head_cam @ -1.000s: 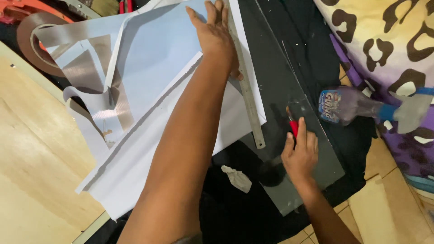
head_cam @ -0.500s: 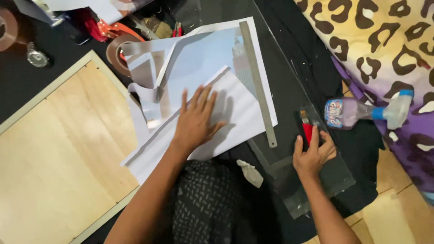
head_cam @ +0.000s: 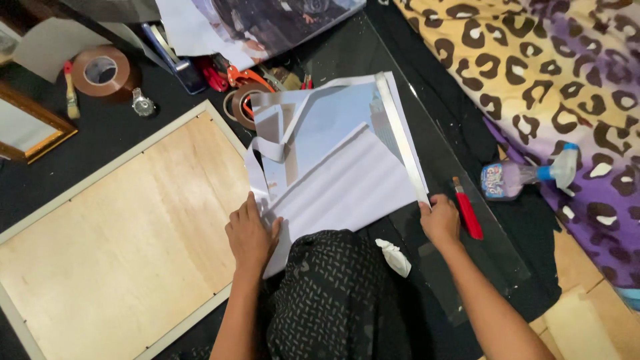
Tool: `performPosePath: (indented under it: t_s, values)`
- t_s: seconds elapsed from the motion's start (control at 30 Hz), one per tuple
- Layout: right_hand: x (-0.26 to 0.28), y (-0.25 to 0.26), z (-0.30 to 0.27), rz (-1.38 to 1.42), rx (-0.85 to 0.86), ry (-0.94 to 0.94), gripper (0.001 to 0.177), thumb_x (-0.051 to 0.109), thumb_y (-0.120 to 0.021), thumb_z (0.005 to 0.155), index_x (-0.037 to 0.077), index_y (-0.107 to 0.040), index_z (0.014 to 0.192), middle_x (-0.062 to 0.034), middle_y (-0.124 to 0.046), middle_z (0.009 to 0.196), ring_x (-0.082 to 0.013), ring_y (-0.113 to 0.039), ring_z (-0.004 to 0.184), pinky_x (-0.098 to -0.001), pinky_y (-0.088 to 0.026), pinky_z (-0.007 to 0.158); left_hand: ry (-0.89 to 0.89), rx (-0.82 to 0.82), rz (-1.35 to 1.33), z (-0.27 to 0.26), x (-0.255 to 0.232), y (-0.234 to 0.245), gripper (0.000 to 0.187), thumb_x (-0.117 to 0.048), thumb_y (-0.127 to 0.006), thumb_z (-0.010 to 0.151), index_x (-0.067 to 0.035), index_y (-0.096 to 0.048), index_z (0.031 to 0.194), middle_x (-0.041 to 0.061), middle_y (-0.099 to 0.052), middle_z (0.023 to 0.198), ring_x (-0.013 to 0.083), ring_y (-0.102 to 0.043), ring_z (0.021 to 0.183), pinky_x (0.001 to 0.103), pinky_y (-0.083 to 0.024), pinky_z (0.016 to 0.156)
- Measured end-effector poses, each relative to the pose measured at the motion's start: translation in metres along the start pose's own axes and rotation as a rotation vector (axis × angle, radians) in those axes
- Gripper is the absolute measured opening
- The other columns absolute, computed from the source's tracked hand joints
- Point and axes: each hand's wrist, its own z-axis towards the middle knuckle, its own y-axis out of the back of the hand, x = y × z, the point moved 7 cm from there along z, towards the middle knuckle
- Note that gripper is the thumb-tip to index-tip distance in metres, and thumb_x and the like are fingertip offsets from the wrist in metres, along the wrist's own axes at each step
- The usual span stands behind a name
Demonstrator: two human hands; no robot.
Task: Trimming a large printed paper using a metal ruler and a utility knife
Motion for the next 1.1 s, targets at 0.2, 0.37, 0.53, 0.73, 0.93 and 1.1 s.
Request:
performPosePath:
  t_s: [0.2,0.37,0.53,0.73,0.93,1.1]
  values:
    - [-0.055,-0.015,-0.015,0.017,0.115,-0.269,0.030,0.046,-0.068,0.095,0.019,-0.080,0.096,-0.0110,-0.076,0.091,-0.0390,-0.072,0.100,-0.0483,-0.056,0.076,-0.046,0.331,0.070,0.024,0.021,-0.049,0.073,-0.066,-0.071,0.075,-0.025,-0.057,0.134,-0.006,-0.065,0.102,0.0223,-0.063,0.100,0.043,-0.047,0.086]
    - [-0.040,0.041,-0.064,-0.092,0.082,-0.432,0.056,0.048,-0.074,0.090,0.024,-0.064,0.139,-0.0184,-0.059,0.131,-0.0423,-0.060,0.124,-0.0521,-0.051,0.100,0.105,0.450,-0.259,0.048,0.019,-0.049,0.054,-0.065,-0.072,0.078,-0.023,-0.072,0.111,0.003,-0.063,0.120,0.0312,-0.068,0.106,0.045,-0.053,0.089]
    - [0.055,0.043,-0.082,0.350,0.048,-0.326,0.052,0.040,-0.080,0.088,0.006,-0.069,0.126,-0.0216,-0.070,0.107,-0.0394,-0.068,0.095,-0.0472,-0.051,0.084,0.325,0.393,-0.555,0.086,0.003,-0.049,0.075,-0.057,-0.076,0.083,-0.011,-0.054,0.139,0.015,-0.064,0.127,0.0373,-0.067,0.115,0.052,-0.053,0.096]
    - [0.221,0.015,-0.062,0.808,0.598,-0.558,0.066,0.059,-0.069,0.091,-0.004,-0.068,0.111,-0.0186,-0.074,0.088,-0.0196,-0.071,0.066,-0.0252,-0.054,0.047,0.402,0.441,-0.592,0.112,-0.007,-0.088,0.062,-0.053,-0.072,0.085,-0.001,-0.064,0.118,0.018,-0.075,0.103,0.0404,-0.069,0.107,0.054,-0.053,0.093]
    - [0.262,-0.043,-0.017,0.756,0.685,-0.548,0.067,0.055,-0.071,0.090,-0.011,-0.064,0.102,-0.0206,-0.070,0.074,-0.0219,-0.069,0.051,-0.0291,-0.052,0.036,0.344,0.446,-0.901,0.108,-0.047,-0.047,0.033,-0.039,-0.070,0.083,-0.008,-0.071,0.089,0.015,-0.069,0.092,0.0370,-0.068,0.096,0.048,-0.052,0.087]
    - [0.267,-0.033,-0.012,0.903,0.585,-0.541,0.044,0.021,-0.074,0.090,-0.011,-0.061,0.117,-0.0233,-0.067,0.087,-0.0256,-0.073,0.055,-0.0306,-0.056,0.035,0.147,0.294,-1.190,0.086,-0.092,0.037,0.019,-0.012,-0.067,0.079,0.004,-0.067,0.090,0.016,-0.069,0.122,0.0381,-0.067,0.109,0.049,-0.051,0.093]
